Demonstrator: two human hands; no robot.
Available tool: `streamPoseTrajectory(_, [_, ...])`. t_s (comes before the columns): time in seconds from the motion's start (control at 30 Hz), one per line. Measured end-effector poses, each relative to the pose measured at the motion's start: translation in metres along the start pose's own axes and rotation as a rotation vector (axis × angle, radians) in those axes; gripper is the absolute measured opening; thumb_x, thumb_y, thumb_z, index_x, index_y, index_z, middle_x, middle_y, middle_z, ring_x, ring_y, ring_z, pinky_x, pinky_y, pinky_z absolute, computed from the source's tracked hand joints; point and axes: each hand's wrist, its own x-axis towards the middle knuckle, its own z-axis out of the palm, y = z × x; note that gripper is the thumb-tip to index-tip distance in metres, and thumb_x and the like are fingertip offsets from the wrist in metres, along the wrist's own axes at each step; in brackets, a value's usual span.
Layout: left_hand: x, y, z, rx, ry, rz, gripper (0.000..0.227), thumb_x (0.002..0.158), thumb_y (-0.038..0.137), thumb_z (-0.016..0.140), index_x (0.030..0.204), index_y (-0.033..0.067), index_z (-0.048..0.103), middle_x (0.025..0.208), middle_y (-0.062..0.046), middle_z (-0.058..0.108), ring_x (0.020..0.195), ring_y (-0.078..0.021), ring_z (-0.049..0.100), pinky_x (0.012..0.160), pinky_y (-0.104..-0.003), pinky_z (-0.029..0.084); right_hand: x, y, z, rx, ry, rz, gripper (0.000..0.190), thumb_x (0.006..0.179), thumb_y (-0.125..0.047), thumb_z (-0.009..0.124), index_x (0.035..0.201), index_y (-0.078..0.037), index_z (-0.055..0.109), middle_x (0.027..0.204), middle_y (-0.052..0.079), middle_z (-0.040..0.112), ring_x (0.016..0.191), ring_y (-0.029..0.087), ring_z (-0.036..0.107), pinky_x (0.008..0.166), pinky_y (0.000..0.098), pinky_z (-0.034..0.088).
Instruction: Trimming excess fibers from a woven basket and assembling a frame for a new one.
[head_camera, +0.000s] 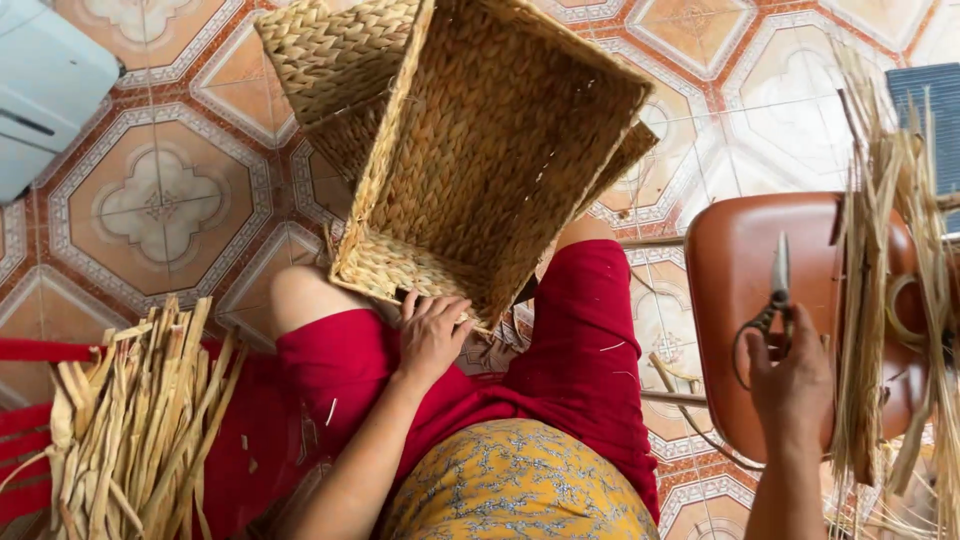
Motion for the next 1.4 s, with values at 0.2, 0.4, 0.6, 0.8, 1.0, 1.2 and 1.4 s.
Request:
streamPoseTrajectory(0.2, [0.015, 0.017, 0.004, -0.014, -0.024, -0.047, 0.043, 0.091, 0.037, 0.071, 0.126, 0.0112, 0.068, 0.121, -0.006, 0.072, 0.115, -0.0245, 0.064, 0.118, -0.058, 0.026, 0.008, 0.049, -0.001, -0.413, 0.012, 0.037, 0.062, 0.099, -0.036, 0.066, 0.151, -0.007, 0.049, 0.142, 0.022, 0.061, 0.115, 0.04, 0.066, 0.096, 0.0531, 0.053])
streamPoseTrajectory(0.4, [0.018, 0.035, 0.028, -0.103, -0.143, -0.03, 0.072, 0.086, 0.05, 0.074, 0.141, 0.0087, 0.053, 0.14, -0.015, 0.057, 0.125, -0.0362, 0.055, 0.11, -0.059, 0.031, 0.013, 0.004, -0.034, -0.549, -0.143, 0.175, 0.069, 0.086, -0.044, 0.071, 0.148, -0.019, 0.055, 0.148, 0.024, 0.051, 0.116, 0.044, 0.06, 0.087, 0.0545, 0.052])
streamPoseTrajectory(0.6, [0.021, 0.017, -0.004, 0.325, 0.376, -0.166, 0.065, 0.086, 0.038, 0.079, 0.141, 0.0161, 0.052, 0.156, -0.013, 0.035, 0.144, -0.0322, 0.038, 0.114, -0.072, 0.013, 0.029, -0.082, 0.002, 0.216, -0.083, 0.097, 0.056, 0.095, -0.026, 0.072, 0.148, -0.016, 0.057, 0.134, 0.013, 0.068, 0.12, 0.024, 0.067, 0.099, 0.0381, 0.054])
streamPoseTrajectory(0.8, [0.025, -0.037, -0.047, -0.1, 0.733, -0.338, 0.087, 0.097, 0.015, 0.075, 0.163, 0.0044, 0.02, 0.17, -0.024, 0.013, 0.158, -0.0428, 0.017, 0.13, -0.057, 0.016, 0.09, -0.158, 0.124, 0.688, -0.258, -0.076, 0.062, 0.102, -0.026, 0.064, 0.157, -0.009, 0.04, 0.14, 0.023, 0.062, 0.125, 0.03, 0.065, 0.098, 0.0405, 0.058])
streamPoseTrajectory(1.0, [0.032, -0.121, -0.049, -0.704, 0.467, -0.677, 0.056, 0.1, 0.002, 0.063, 0.149, -0.0001, 0.034, 0.147, -0.023, 0.043, 0.13, -0.0323, 0.047, 0.105, -0.047, 0.041, 0.112, -0.184, 0.214, 0.602, -0.319, -0.06, 0.065, 0.099, -0.035, 0.071, 0.149, -0.008, 0.039, 0.136, 0.025, 0.062, 0.121, 0.038, 0.066, 0.098, 0.0469, 0.056])
streamPoseTrajectory(1.2, [0.029, -0.148, -0.044, -0.972, 0.332, -0.587, 0.027, 0.101, -0.003, 0.057, 0.127, 0.0018, 0.061, 0.114, -0.003, 0.069, 0.096, -0.0122, 0.064, 0.083, -0.026, 0.054, 0.1, -0.171, 0.224, 0.689, -0.183, -0.175, 0.06, 0.097, -0.012, 0.067, 0.151, -0.012, 0.041, 0.125, 0.019, 0.071, 0.114, 0.032, 0.067, 0.098, 0.0414, 0.053])
streamPoseTrajectory(1.4, [0.055, -0.062, -0.122, -0.718, 0.331, -0.427, 0.022, 0.106, -0.002, 0.059, 0.126, -0.0016, 0.066, 0.111, -0.004, 0.068, 0.093, -0.0083, 0.059, 0.082, -0.023, 0.048, 0.061, -0.157, 0.15, 0.985, -0.212, -0.017, 0.054, 0.097, -0.013, 0.062, 0.148, -0.006, 0.042, 0.108, 0.009, 0.071, 0.093, 0.015, 0.066, 0.085, 0.0314, 0.056])
